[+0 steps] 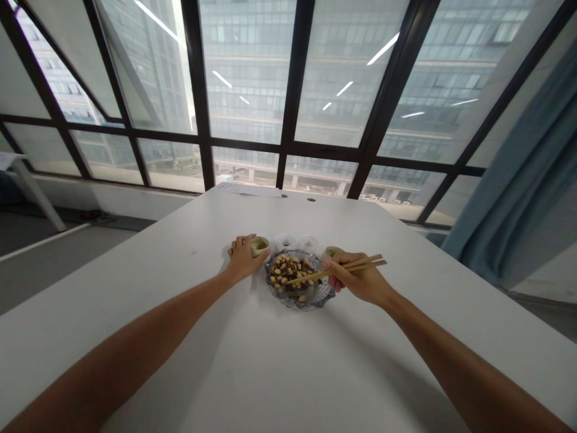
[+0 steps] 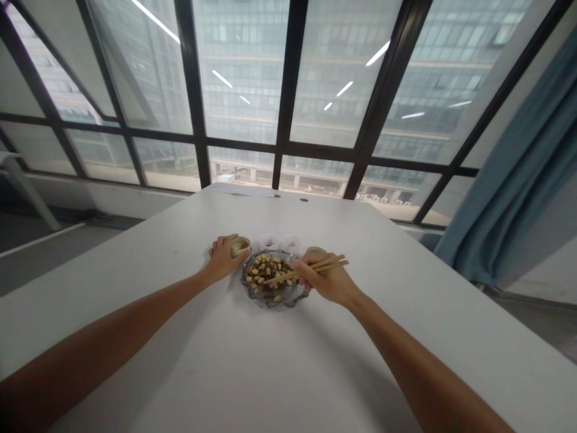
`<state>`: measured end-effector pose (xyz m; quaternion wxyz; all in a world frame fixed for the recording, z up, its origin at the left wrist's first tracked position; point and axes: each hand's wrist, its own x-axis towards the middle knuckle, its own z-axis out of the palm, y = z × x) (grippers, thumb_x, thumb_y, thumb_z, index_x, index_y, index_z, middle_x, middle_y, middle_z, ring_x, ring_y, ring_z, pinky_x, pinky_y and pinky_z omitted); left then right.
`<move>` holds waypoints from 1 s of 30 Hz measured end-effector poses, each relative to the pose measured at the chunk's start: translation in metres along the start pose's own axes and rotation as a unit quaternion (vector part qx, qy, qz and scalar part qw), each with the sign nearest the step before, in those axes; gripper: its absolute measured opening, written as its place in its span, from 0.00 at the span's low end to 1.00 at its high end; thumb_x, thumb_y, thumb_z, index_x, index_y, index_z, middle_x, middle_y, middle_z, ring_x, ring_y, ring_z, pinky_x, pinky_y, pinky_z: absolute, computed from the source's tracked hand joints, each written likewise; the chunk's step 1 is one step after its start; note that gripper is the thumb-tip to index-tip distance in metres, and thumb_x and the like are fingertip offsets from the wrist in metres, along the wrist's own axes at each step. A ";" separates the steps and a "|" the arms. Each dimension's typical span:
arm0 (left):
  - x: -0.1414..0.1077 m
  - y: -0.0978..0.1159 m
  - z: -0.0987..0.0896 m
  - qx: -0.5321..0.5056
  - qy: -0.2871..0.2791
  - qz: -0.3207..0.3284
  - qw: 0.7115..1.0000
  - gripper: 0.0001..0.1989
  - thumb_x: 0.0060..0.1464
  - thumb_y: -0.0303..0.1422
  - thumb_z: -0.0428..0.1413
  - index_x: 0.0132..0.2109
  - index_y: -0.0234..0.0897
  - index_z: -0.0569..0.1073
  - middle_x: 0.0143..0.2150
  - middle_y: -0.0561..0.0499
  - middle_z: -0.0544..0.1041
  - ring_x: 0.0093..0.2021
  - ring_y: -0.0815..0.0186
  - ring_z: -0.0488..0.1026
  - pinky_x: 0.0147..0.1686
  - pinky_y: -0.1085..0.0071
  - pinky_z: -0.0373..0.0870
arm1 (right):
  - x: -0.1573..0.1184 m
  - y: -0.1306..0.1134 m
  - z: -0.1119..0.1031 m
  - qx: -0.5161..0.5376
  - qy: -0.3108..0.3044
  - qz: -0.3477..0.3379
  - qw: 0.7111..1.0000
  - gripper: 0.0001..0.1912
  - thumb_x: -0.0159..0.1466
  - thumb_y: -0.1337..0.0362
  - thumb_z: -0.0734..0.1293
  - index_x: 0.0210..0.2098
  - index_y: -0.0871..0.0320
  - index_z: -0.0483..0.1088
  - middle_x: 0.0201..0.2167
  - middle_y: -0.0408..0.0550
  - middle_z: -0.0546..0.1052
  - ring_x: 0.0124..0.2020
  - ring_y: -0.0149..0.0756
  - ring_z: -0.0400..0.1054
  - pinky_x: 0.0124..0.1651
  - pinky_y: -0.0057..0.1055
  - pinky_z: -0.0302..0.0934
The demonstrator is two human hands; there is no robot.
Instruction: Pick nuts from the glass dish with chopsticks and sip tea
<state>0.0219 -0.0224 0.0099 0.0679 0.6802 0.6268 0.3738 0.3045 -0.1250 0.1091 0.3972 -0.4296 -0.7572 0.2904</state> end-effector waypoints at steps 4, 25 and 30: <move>0.001 0.000 -0.001 0.002 -0.003 -0.016 1.000 0.35 0.54 0.50 0.61 0.64 0.42 0.64 0.62 0.37 0.65 0.64 0.45 0.61 0.62 0.47 0.58 | 0.003 0.008 -0.003 -0.036 0.058 -0.006 0.998 0.27 0.62 0.42 0.69 0.20 0.57 0.73 0.17 0.47 0.77 0.16 0.32 0.71 0.17 0.25 0.63; 0.006 -0.009 0.006 -0.029 0.028 0.011 0.999 0.31 0.50 0.49 0.63 0.56 0.39 0.70 0.57 0.40 0.72 0.61 0.50 0.67 0.62 0.58 0.62 | -0.003 0.003 0.001 -0.112 0.083 -0.047 0.989 0.29 0.68 0.44 0.62 0.19 0.56 0.70 0.18 0.46 0.75 0.18 0.32 0.69 0.20 0.27 0.61; 0.006 -0.009 0.006 -0.034 0.029 0.011 0.999 0.31 0.50 0.49 0.62 0.57 0.37 0.70 0.57 0.39 0.73 0.60 0.50 0.69 0.60 0.58 0.64 | -0.002 0.002 -0.005 -0.130 0.080 -0.042 0.987 0.27 0.68 0.44 0.62 0.21 0.55 0.71 0.16 0.44 0.74 0.18 0.33 0.69 0.22 0.27 0.62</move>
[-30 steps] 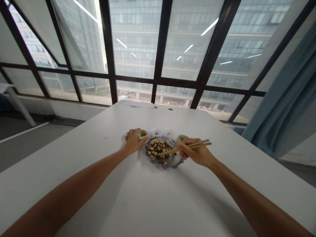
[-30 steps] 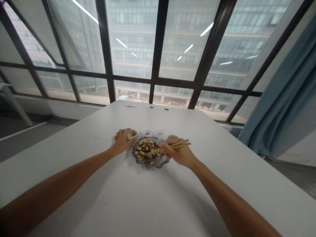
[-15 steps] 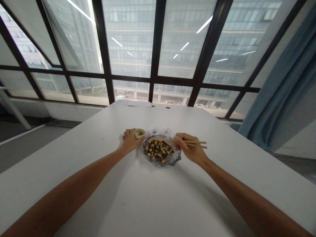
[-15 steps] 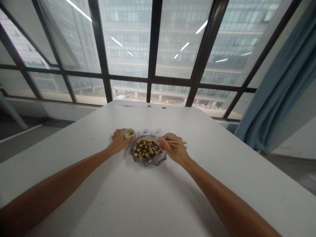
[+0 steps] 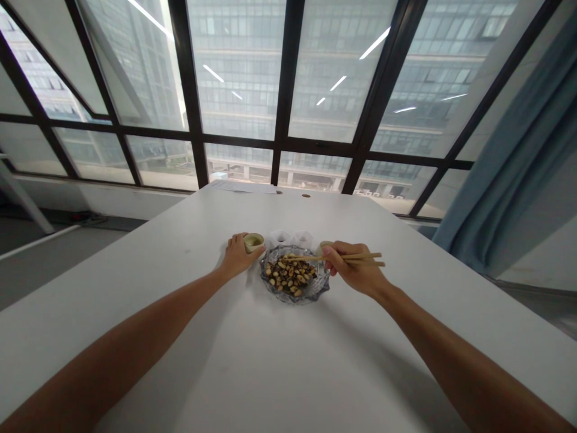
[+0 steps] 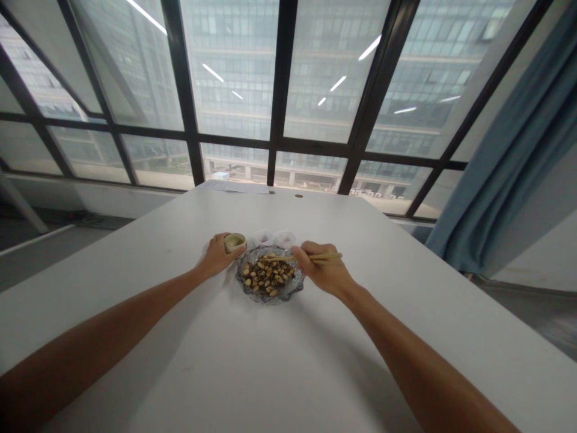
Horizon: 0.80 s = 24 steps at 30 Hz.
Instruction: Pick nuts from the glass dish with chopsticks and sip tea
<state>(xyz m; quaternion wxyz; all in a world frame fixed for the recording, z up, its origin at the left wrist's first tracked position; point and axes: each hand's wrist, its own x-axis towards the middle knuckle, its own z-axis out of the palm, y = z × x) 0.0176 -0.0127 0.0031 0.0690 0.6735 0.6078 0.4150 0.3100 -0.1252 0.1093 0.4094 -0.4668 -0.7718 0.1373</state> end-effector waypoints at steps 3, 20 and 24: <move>0.000 0.000 -0.001 -0.001 -0.011 -0.004 1.000 0.31 0.51 0.50 0.62 0.57 0.38 0.69 0.56 0.39 0.74 0.59 0.50 0.70 0.58 0.58 0.65 | 0.001 0.001 0.004 0.003 -0.009 -0.014 1.000 0.26 0.67 0.45 0.63 0.21 0.55 0.71 0.18 0.44 0.75 0.20 0.33 0.70 0.24 0.27 0.63; 0.000 0.002 -0.007 -0.066 -0.064 0.010 0.996 0.34 0.49 0.45 0.65 0.60 0.37 0.66 0.53 0.41 0.77 0.54 0.52 0.75 0.54 0.57 0.71 | 0.001 0.015 -0.003 0.007 0.057 -0.011 0.998 0.30 0.67 0.39 0.62 0.21 0.56 0.72 0.17 0.46 0.76 0.18 0.33 0.70 0.22 0.29 0.64; 0.001 0.002 -0.009 -0.082 -0.028 0.055 0.995 0.33 0.46 0.42 0.67 0.56 0.38 0.66 0.53 0.42 0.76 0.54 0.54 0.75 0.55 0.58 0.71 | 0.004 0.018 -0.003 0.083 0.086 0.023 0.992 0.30 0.64 0.37 0.63 0.24 0.57 0.73 0.16 0.47 0.76 0.15 0.33 0.68 0.19 0.28 0.63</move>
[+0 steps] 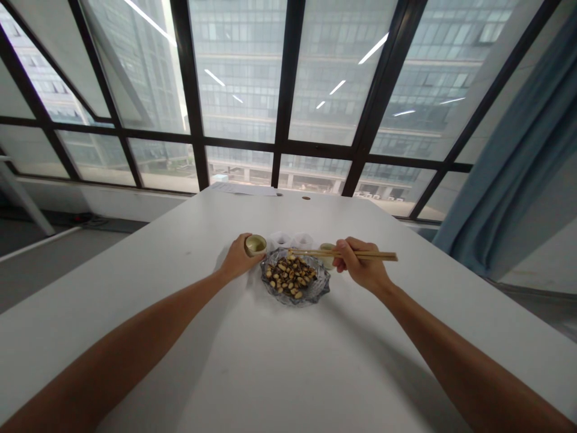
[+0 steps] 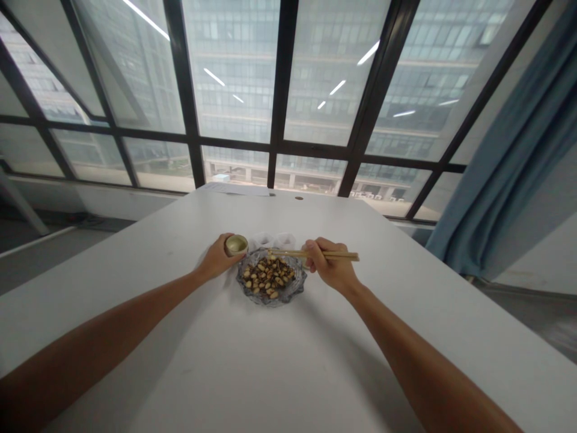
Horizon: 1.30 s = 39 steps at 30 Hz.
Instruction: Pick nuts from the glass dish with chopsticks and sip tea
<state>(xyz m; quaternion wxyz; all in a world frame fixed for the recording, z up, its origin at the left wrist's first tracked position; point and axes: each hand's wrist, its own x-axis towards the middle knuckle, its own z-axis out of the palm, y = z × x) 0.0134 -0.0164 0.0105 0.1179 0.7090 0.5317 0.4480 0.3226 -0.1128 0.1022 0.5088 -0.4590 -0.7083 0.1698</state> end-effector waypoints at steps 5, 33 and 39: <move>0.000 -0.002 0.000 0.021 0.046 0.079 0.996 0.35 0.44 0.34 0.68 0.58 0.39 0.65 0.58 0.42 0.72 0.60 0.53 0.70 0.61 0.57 0.66 | 0.005 -0.002 0.001 0.102 0.051 0.044 0.992 0.31 0.60 0.34 0.67 0.24 0.58 0.73 0.14 0.46 0.74 0.12 0.32 0.66 0.15 0.27 0.60; 0.016 0.008 -0.009 0.065 -0.006 -0.088 0.994 0.37 0.48 0.53 0.63 0.59 0.37 0.67 0.59 0.37 0.75 0.59 0.48 0.72 0.57 0.54 0.68 | 0.013 -0.023 -0.029 -0.076 0.020 -0.031 0.996 0.35 0.64 0.32 0.59 0.22 0.57 0.70 0.15 0.48 0.75 0.14 0.33 0.69 0.18 0.27 0.62; 0.052 0.067 0.020 0.171 -0.108 0.093 0.975 0.36 0.55 0.51 0.58 0.66 0.39 0.61 0.67 0.39 0.68 0.68 0.50 0.61 0.67 0.51 0.52 | 0.020 -0.014 -0.042 -0.076 0.071 -0.026 0.994 0.33 0.65 0.34 0.59 0.25 0.58 0.71 0.16 0.47 0.76 0.13 0.32 0.68 0.16 0.26 0.60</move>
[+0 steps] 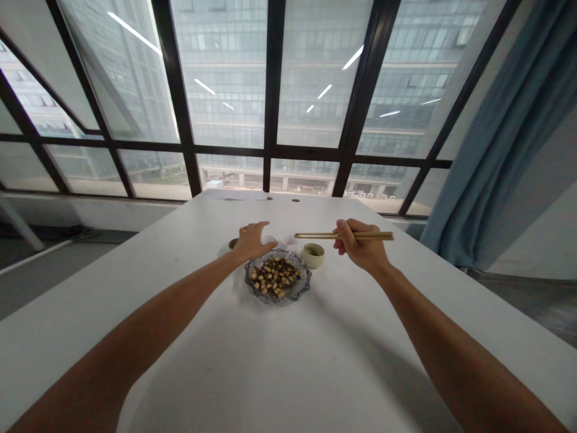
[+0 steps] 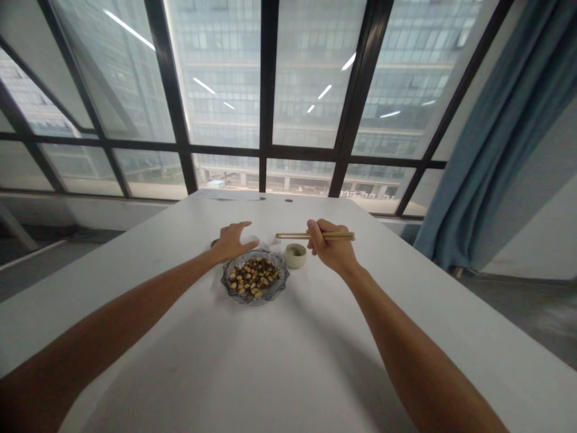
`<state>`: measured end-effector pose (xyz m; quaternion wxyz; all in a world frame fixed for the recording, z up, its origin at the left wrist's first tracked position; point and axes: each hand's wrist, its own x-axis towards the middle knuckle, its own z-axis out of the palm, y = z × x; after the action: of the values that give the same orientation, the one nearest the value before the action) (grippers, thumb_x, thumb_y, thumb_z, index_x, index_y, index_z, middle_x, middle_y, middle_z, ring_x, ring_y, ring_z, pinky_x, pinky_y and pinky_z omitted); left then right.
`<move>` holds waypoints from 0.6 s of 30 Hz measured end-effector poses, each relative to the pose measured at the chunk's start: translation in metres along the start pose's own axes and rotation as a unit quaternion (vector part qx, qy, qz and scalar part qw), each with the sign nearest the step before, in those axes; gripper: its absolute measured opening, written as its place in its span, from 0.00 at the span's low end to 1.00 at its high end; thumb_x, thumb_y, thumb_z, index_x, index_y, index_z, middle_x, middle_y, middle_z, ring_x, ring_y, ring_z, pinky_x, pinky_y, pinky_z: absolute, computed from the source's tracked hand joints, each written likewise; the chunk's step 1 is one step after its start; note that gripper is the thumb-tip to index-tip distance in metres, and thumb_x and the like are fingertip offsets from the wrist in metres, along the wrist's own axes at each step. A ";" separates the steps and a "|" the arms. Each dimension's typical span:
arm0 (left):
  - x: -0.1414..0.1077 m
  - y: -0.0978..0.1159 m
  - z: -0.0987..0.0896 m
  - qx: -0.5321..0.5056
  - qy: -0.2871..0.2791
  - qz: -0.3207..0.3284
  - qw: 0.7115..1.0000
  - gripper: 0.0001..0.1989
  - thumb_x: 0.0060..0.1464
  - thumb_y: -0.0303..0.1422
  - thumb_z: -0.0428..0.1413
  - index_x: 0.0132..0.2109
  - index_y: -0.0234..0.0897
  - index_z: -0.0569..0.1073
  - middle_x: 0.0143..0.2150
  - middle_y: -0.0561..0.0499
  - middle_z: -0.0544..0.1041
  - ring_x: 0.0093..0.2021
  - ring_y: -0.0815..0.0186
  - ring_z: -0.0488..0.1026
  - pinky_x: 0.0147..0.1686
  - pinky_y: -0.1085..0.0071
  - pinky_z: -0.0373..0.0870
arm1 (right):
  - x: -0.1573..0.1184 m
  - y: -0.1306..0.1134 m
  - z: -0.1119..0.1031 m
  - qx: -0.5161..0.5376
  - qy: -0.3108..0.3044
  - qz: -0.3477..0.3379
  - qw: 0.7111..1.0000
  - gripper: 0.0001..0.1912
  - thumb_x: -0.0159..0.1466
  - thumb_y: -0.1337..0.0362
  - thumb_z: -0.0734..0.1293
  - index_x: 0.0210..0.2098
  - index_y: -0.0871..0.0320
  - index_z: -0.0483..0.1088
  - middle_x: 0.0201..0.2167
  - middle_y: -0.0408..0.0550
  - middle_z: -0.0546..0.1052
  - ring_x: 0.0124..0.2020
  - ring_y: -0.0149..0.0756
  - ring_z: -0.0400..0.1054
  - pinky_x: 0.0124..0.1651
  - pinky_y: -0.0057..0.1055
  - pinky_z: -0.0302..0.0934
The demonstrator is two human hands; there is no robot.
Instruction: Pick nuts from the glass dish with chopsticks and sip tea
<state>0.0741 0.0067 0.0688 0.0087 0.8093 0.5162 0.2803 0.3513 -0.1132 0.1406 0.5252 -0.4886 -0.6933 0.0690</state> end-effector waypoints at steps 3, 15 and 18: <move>0.024 0.032 0.012 0.020 -0.076 0.027 0.997 0.38 0.55 0.49 0.57 0.67 0.38 0.58 0.66 0.37 0.69 0.67 0.48 0.63 0.67 0.50 0.52 | 0.002 0.004 -0.004 -0.008 0.006 -0.002 1.000 0.34 0.65 0.33 0.59 0.25 0.58 0.71 0.16 0.47 0.75 0.13 0.32 0.68 0.17 0.26 0.61; 0.037 0.034 0.020 -0.029 -0.010 0.170 0.985 0.37 0.49 0.30 0.63 0.66 0.38 0.62 0.61 0.41 0.72 0.62 0.51 0.67 0.63 0.54 0.62 | 0.002 0.002 -0.006 -0.019 0.007 -0.004 1.000 0.36 0.63 0.30 0.56 0.24 0.57 0.69 0.17 0.48 0.76 0.14 0.32 0.69 0.18 0.27 0.61; 0.032 0.032 0.018 -0.053 0.013 0.188 0.981 0.37 0.49 0.29 0.62 0.66 0.39 0.62 0.62 0.42 0.71 0.63 0.52 0.65 0.64 0.54 0.61 | 0.001 0.003 -0.005 -0.025 0.000 -0.006 1.000 0.36 0.64 0.31 0.56 0.24 0.56 0.70 0.17 0.48 0.76 0.15 0.33 0.69 0.19 0.27 0.62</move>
<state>0.1193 0.0235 0.0779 -0.0082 0.8866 0.3392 0.3143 0.3569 -0.1133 0.1415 0.5132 -0.4971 -0.6980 0.0489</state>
